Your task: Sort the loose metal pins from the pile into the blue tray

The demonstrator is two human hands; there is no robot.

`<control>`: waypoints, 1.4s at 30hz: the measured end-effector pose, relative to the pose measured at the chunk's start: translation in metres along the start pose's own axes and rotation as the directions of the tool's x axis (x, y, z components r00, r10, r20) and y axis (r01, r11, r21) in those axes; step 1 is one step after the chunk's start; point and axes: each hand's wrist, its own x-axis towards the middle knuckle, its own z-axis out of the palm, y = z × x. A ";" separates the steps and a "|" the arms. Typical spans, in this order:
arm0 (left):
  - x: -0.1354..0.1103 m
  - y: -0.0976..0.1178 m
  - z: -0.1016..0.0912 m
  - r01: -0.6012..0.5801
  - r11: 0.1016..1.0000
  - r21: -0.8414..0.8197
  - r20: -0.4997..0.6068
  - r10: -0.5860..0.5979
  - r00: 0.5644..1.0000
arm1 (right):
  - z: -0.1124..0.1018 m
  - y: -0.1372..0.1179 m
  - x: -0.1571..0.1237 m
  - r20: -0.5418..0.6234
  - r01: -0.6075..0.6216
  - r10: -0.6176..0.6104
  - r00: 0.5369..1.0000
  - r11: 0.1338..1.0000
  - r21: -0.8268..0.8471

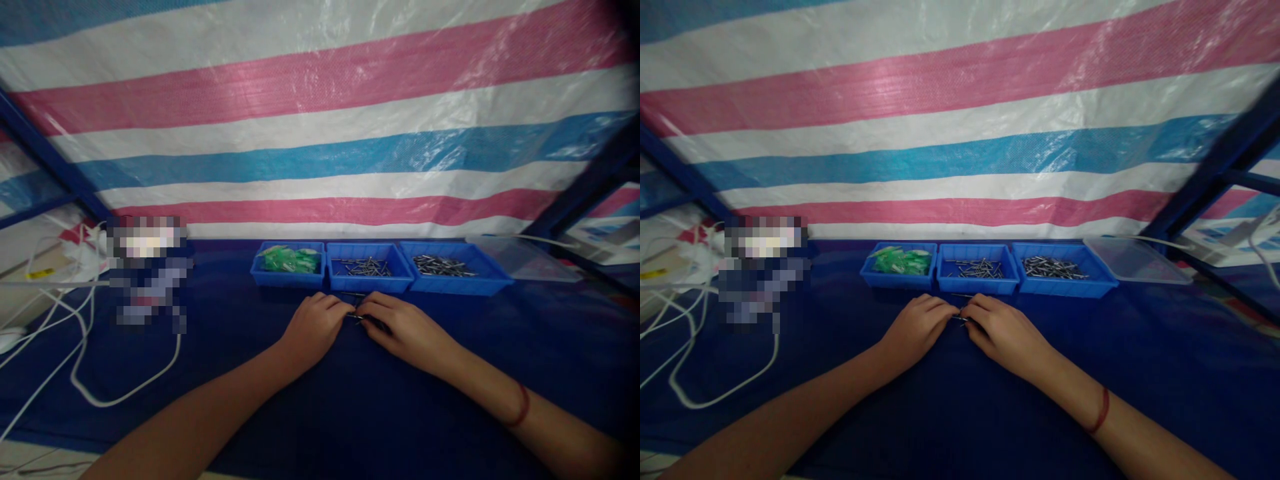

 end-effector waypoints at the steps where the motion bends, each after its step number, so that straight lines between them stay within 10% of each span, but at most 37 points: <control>1: 0.000 0.000 0.001 0.003 1.000 0.008 -0.005 -0.003 1.000 | 0.001 0.000 0.000 -0.011 0.003 -0.003 1.000 1.000 -0.008; 20: 0.000 0.002 0.002 0.064 0.986 0.152 -0.005 -0.064 0.998 | -0.006 -0.005 0.000 -0.255 0.032 -0.008 0.967 0.995 0.091; 30: 0.002 0.007 -0.006 0.107 0.877 -0.469 -0.142 -0.194 0.971 | -0.005 -0.014 0.001 -0.337 -0.114 0.395 0.855 0.776 0.621; 42: 0.001 0.010 -0.006 0.131 0.713 -0.689 -0.192 -0.354 0.915 | 0.001 -0.023 0.002 -0.136 -0.197 0.405 0.904 0.678 0.708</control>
